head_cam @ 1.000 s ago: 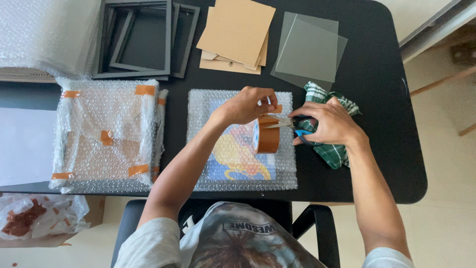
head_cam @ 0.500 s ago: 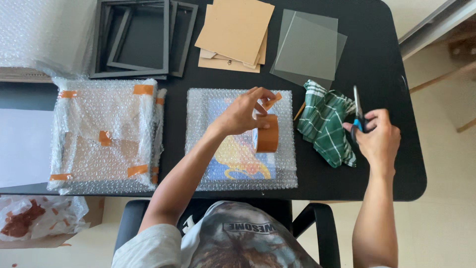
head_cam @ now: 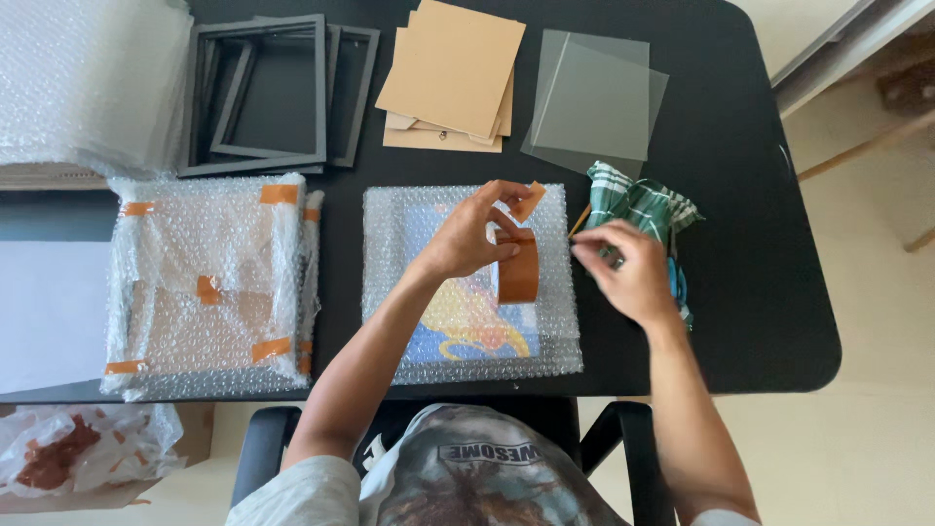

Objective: The person wraps a picture frame in bubble wrap and secures it with tape using scissors to cut the tape.

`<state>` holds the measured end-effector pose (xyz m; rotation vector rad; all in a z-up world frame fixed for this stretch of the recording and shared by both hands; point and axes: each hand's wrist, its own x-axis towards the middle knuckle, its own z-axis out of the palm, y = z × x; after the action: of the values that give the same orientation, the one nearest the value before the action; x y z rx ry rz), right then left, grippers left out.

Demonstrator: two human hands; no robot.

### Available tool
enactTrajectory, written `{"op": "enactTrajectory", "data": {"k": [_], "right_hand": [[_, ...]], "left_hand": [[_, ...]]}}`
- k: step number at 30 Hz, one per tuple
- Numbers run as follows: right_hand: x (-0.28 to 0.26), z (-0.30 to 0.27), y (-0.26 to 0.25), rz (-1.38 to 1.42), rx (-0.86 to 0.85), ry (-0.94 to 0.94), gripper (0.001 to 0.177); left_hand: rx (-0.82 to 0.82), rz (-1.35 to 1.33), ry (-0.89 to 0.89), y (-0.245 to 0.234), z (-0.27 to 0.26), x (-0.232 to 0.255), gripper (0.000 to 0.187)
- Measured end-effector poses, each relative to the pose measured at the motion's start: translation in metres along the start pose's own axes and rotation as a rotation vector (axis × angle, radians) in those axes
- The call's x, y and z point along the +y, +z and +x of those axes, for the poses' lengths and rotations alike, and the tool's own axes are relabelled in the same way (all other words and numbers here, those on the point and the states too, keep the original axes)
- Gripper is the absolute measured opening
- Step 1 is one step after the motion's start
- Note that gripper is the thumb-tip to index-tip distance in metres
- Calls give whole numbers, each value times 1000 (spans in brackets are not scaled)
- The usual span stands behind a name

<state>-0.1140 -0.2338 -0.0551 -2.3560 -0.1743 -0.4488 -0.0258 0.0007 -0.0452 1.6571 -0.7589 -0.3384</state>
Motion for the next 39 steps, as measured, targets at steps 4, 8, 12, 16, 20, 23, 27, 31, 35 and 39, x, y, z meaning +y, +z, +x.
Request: {"op": "enactTrajectory", "data": {"k": [4, 8, 12, 16, 20, 23, 27, 31, 35, 39], "right_hand": [[-25, 12, 31, 201, -17, -42, 14], [-34, 13, 37, 180, 15, -107, 11], [-37, 13, 38, 132, 62, -98, 11], [-38, 15, 39, 95, 59, -101, 11], [-39, 16, 37, 100, 32, -109, 11], [-37, 19, 37, 104, 6, -125, 12], [-39, 21, 35, 120, -26, -114, 11], [-25, 21, 45, 67, -36, -98, 9], [-38, 12, 38, 134, -38, -67, 33], [-26, -10, 47, 443, -184, 167, 80]], "left_hand": [[66, -83, -56, 2, -2, -11, 64], [99, -86, -53, 5, -6, -6, 65], [108, -55, -38, 9, -5, -2, 62], [115, -57, -46, 11, -5, -4, 63], [107, -29, -56, 11, -6, -3, 64], [113, -39, 3, 10, -6, 2, 60], [99, -18, 0, 10, -7, 3, 60], [87, 7, -27, 9, -7, 5, 60], [115, -39, -1, 11, -6, -3, 61], [115, -15, 17, 11, -5, -3, 61]]}}
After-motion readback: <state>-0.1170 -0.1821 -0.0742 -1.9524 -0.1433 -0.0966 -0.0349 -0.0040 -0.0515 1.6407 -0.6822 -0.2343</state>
